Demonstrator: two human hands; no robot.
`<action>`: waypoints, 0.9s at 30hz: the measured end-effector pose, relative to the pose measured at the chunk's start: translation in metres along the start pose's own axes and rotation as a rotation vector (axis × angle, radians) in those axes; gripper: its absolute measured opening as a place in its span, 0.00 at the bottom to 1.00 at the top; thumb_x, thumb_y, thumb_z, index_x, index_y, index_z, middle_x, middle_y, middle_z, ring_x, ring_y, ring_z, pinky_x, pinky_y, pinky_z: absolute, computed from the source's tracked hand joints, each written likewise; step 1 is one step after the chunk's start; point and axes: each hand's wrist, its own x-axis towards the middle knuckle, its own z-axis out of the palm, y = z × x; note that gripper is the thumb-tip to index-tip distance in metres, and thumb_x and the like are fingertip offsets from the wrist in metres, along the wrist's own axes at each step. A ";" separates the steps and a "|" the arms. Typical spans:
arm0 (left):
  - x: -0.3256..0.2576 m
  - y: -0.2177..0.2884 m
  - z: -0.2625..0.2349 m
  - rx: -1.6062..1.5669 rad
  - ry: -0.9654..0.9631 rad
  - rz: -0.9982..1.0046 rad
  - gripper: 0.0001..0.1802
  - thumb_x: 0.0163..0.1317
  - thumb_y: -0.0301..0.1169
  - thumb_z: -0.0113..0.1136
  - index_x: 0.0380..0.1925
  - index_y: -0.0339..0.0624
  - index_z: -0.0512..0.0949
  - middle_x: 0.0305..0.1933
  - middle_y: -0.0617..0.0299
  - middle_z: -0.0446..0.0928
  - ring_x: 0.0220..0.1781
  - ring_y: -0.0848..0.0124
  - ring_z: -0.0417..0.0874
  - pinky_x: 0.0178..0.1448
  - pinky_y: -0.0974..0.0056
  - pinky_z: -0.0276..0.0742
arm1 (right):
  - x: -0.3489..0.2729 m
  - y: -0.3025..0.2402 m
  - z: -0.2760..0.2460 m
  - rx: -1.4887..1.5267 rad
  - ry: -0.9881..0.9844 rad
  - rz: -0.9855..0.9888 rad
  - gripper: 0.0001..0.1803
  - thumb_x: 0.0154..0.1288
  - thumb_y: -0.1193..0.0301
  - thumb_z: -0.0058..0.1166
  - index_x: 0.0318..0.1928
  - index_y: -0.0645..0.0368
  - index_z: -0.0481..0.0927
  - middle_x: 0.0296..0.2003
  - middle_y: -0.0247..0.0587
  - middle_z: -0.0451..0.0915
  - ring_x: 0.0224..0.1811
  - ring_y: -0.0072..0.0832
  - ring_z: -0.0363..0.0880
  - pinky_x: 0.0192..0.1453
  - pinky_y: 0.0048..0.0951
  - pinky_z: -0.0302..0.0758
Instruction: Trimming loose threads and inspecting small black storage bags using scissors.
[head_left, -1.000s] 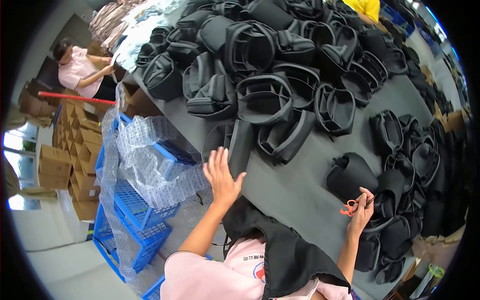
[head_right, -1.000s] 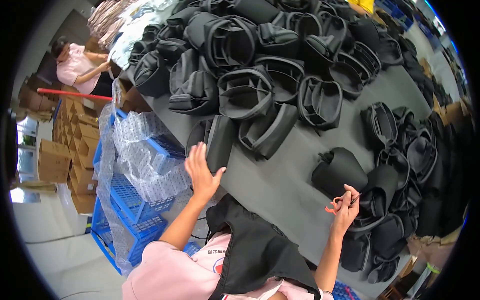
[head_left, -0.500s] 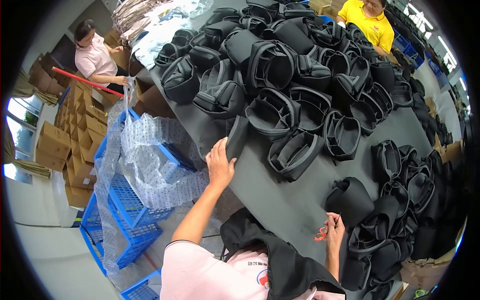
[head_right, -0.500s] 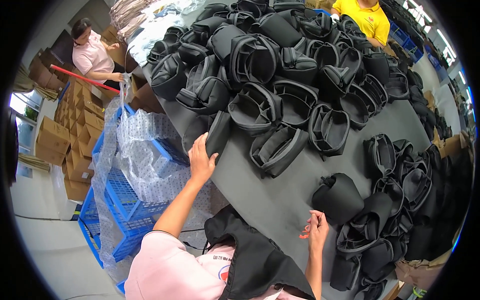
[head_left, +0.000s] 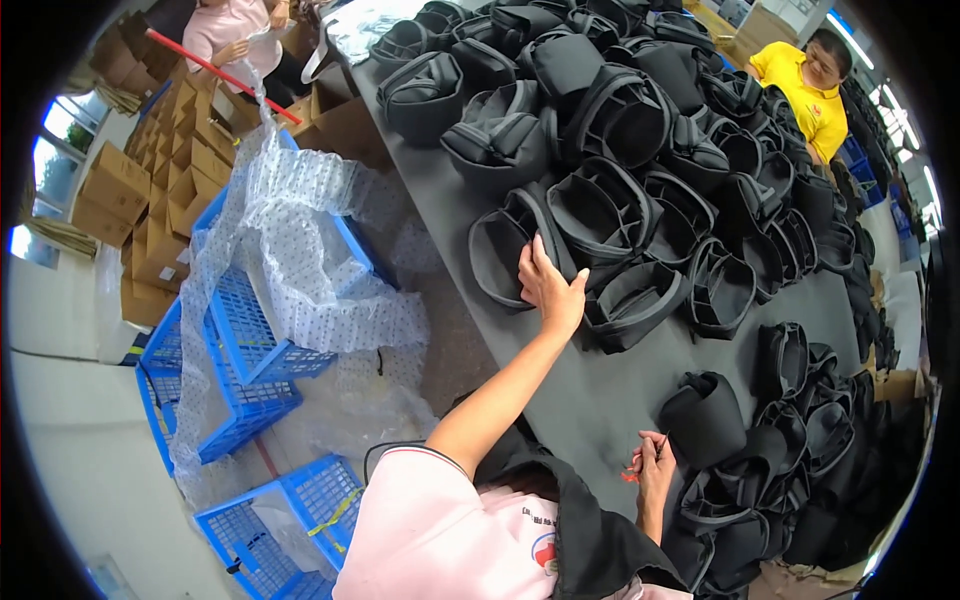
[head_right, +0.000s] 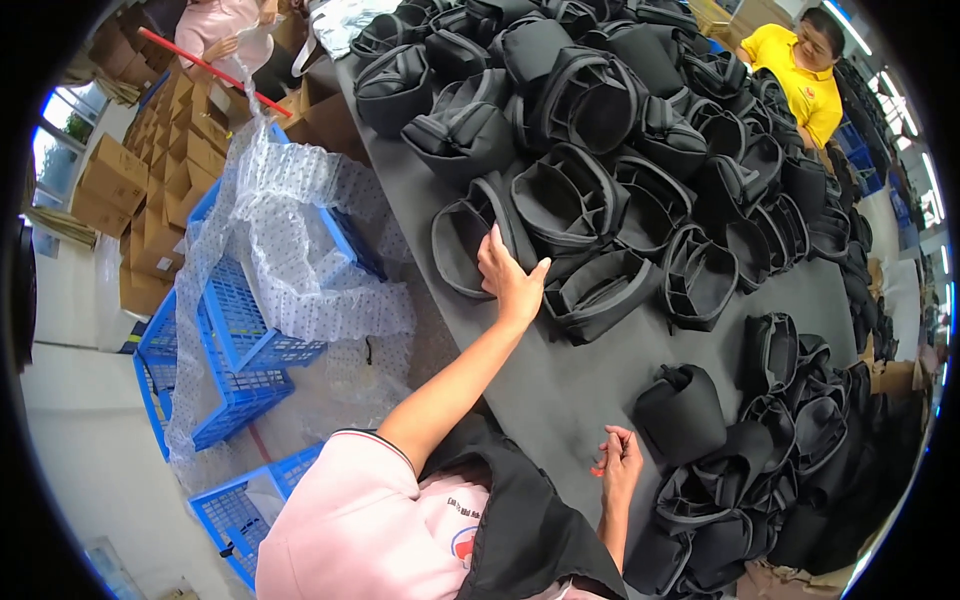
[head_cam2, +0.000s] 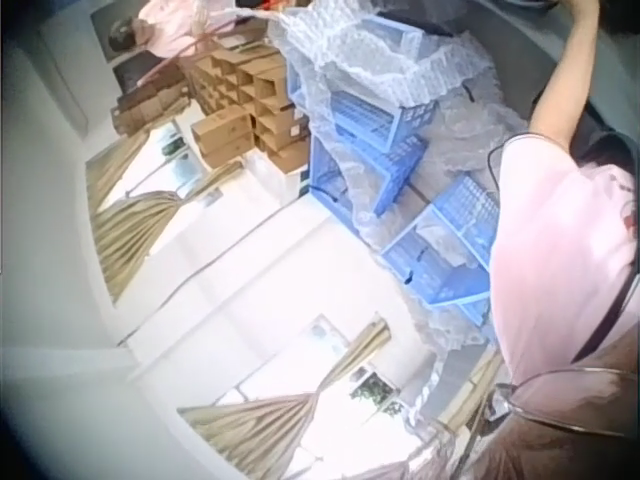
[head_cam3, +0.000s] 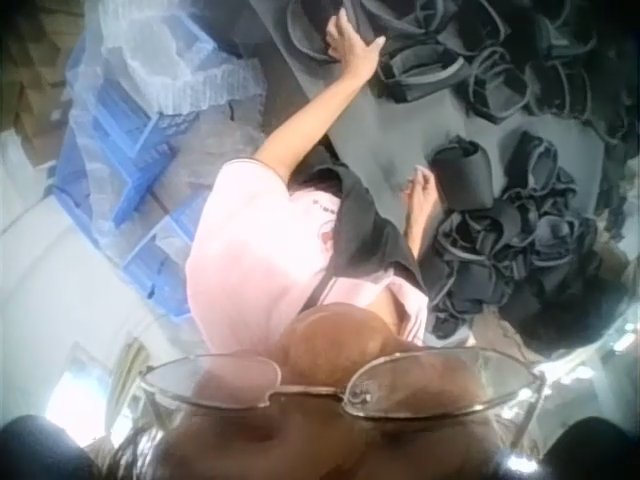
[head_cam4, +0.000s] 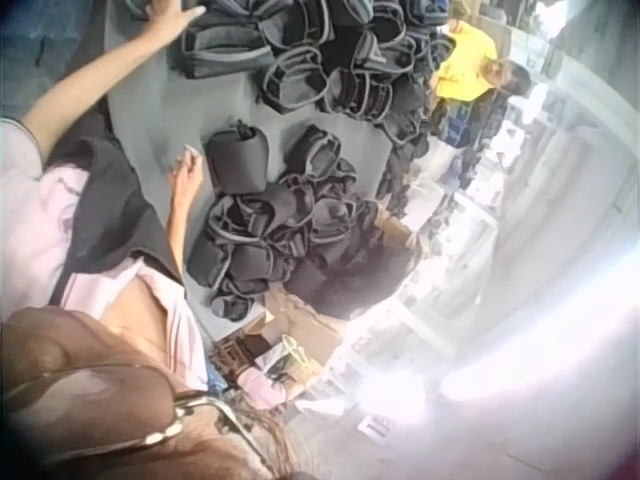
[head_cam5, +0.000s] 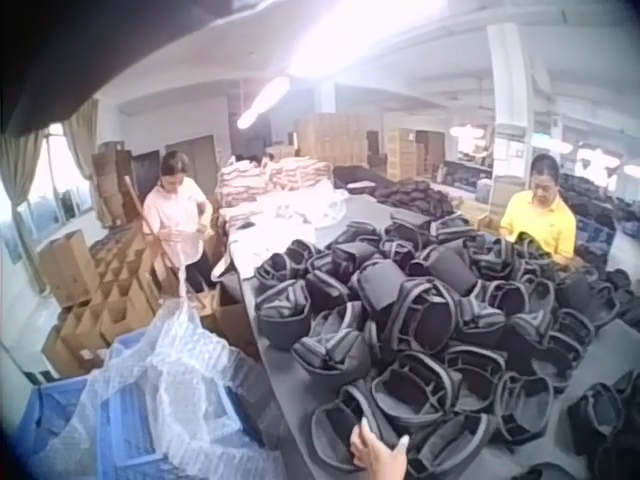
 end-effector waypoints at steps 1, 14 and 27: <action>-0.001 -0.004 0.002 0.006 -0.008 0.025 0.52 0.42 0.30 0.70 0.65 0.47 0.48 0.66 0.48 0.48 0.66 0.49 0.53 0.63 0.44 0.50 | -0.001 0.000 0.002 -0.008 -0.016 0.013 0.09 0.68 0.69 0.44 0.40 0.60 0.75 0.23 0.31 0.70 0.16 0.11 0.62 0.15 0.16 0.64; -0.037 0.014 -0.084 0.019 -0.192 0.804 0.26 0.54 0.24 0.57 0.55 0.34 0.66 0.63 0.47 0.56 0.64 0.52 0.60 0.65 0.52 0.57 | 0.012 -0.035 -0.072 -0.155 0.500 -0.369 0.09 0.67 0.71 0.45 0.39 0.64 0.76 0.27 0.33 0.69 0.21 0.18 0.71 0.25 0.19 0.67; -0.151 0.031 0.136 -0.002 -1.487 -0.321 0.25 0.65 0.43 0.49 0.54 0.36 0.68 0.46 0.60 0.76 0.48 0.73 0.75 0.51 0.69 0.67 | 0.051 -0.011 -0.106 -0.557 0.723 -0.317 0.15 0.62 0.72 0.50 0.49 0.56 0.74 0.51 0.37 0.72 0.46 0.38 0.76 0.49 0.32 0.73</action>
